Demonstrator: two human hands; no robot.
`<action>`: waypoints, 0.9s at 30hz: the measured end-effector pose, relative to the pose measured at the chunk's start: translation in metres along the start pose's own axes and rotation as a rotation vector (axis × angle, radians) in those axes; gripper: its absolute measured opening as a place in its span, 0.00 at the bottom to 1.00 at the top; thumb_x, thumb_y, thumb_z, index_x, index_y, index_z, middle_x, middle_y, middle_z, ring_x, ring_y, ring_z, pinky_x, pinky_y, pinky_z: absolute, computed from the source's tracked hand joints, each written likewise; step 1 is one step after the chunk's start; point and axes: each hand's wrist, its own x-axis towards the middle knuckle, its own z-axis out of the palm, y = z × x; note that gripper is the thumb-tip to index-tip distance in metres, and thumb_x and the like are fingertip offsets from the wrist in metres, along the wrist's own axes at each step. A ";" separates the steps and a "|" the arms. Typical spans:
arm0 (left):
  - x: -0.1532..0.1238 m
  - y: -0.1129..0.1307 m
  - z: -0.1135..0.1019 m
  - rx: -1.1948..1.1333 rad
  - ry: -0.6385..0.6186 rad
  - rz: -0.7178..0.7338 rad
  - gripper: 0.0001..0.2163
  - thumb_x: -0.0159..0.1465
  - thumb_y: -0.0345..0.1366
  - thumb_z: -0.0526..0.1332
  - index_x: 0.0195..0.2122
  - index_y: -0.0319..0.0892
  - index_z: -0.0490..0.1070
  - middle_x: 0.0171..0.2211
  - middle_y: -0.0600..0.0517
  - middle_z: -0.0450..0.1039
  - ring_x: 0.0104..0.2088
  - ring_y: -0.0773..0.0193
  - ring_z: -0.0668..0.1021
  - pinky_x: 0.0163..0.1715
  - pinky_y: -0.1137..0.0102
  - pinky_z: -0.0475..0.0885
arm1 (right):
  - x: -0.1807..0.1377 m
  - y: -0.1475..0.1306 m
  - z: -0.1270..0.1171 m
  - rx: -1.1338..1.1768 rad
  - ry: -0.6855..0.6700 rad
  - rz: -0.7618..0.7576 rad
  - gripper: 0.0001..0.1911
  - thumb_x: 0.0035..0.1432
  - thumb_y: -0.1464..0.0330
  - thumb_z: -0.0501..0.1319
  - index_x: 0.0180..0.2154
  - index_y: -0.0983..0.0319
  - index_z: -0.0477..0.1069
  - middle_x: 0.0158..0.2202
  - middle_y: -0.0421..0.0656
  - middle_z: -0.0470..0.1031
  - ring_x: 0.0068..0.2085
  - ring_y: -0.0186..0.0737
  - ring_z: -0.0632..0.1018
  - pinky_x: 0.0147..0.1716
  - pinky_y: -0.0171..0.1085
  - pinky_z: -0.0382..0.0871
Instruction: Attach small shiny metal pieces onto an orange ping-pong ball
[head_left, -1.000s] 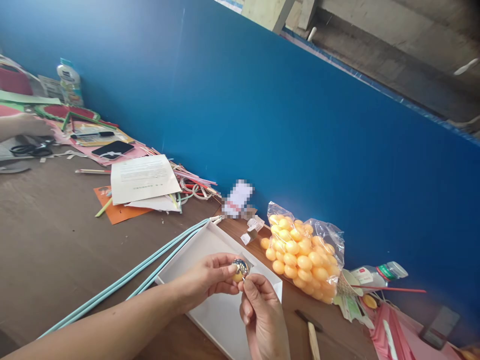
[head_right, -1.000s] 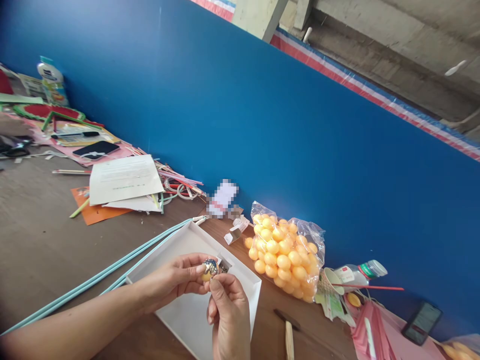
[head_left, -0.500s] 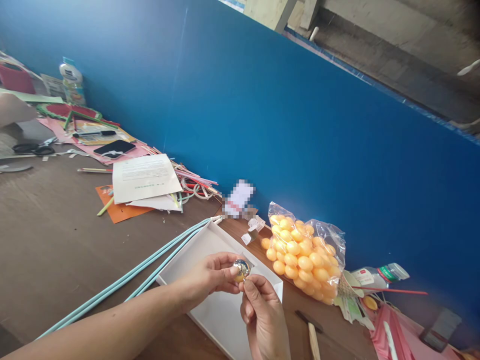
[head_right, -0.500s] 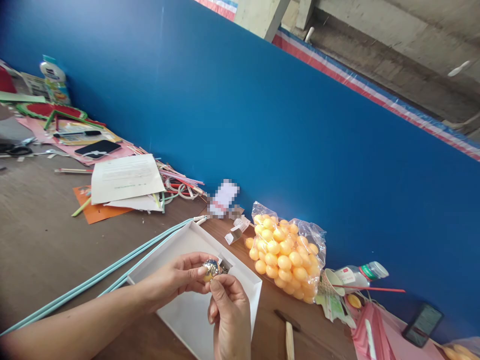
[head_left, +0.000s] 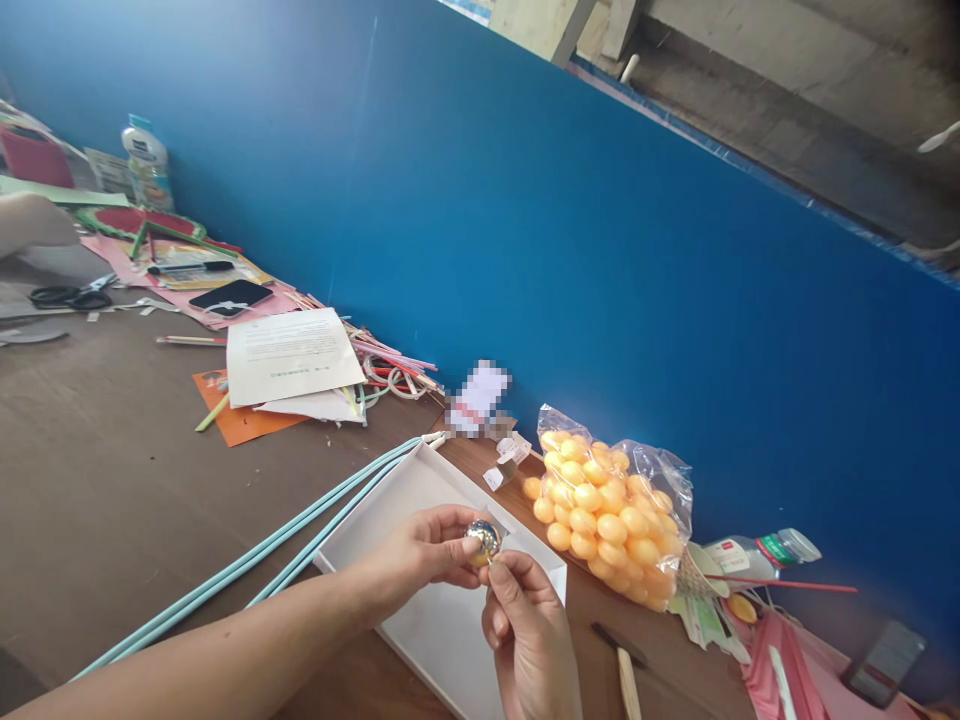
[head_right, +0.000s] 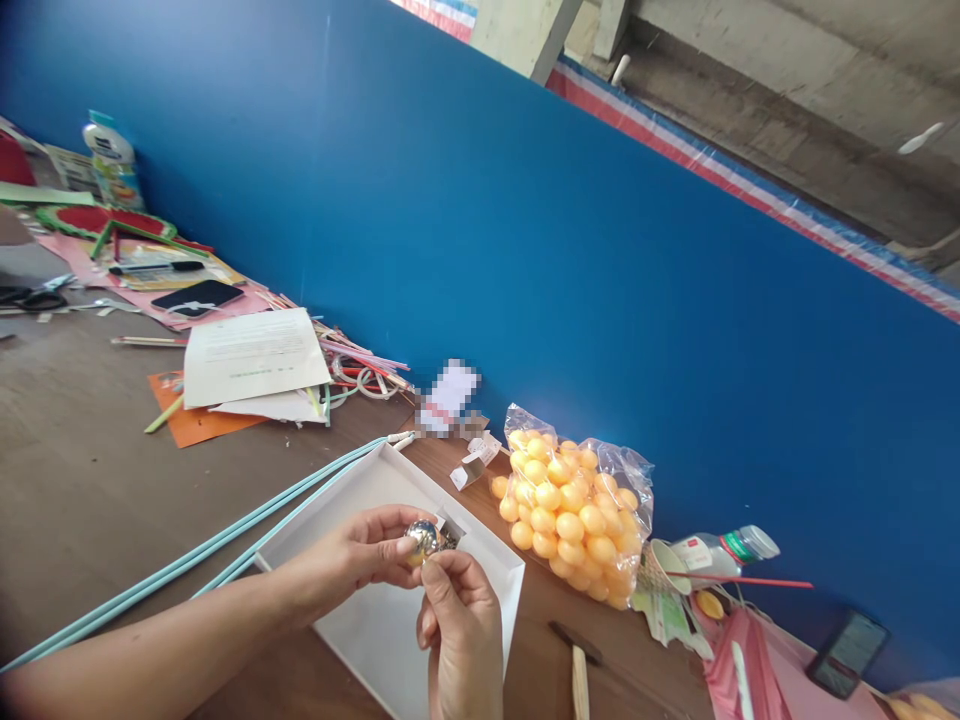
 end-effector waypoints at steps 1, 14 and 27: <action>0.000 0.000 0.000 0.003 0.002 0.000 0.14 0.56 0.37 0.62 0.43 0.39 0.68 0.40 0.46 0.72 0.36 0.62 0.76 0.43 0.61 0.68 | 0.000 0.000 0.000 -0.002 0.002 0.002 0.06 0.52 0.66 0.63 0.30 0.61 0.70 0.26 0.38 0.72 0.17 0.21 0.58 0.16 0.27 0.49; -0.001 0.004 0.002 0.046 0.029 -0.004 0.16 0.55 0.39 0.63 0.43 0.39 0.69 0.38 0.47 0.73 0.36 0.60 0.76 0.43 0.61 0.69 | -0.001 -0.002 0.001 -0.011 0.016 0.011 0.06 0.51 0.65 0.64 0.29 0.62 0.70 0.15 0.33 0.61 0.17 0.23 0.56 0.16 0.27 0.49; 0.000 0.005 0.004 0.047 0.034 0.003 0.16 0.54 0.39 0.64 0.41 0.38 0.69 0.38 0.46 0.73 0.35 0.60 0.76 0.42 0.60 0.69 | -0.006 -0.008 0.012 -0.033 0.051 0.009 0.09 0.49 0.63 0.65 0.27 0.61 0.69 0.13 0.32 0.58 0.18 0.26 0.57 0.17 0.27 0.55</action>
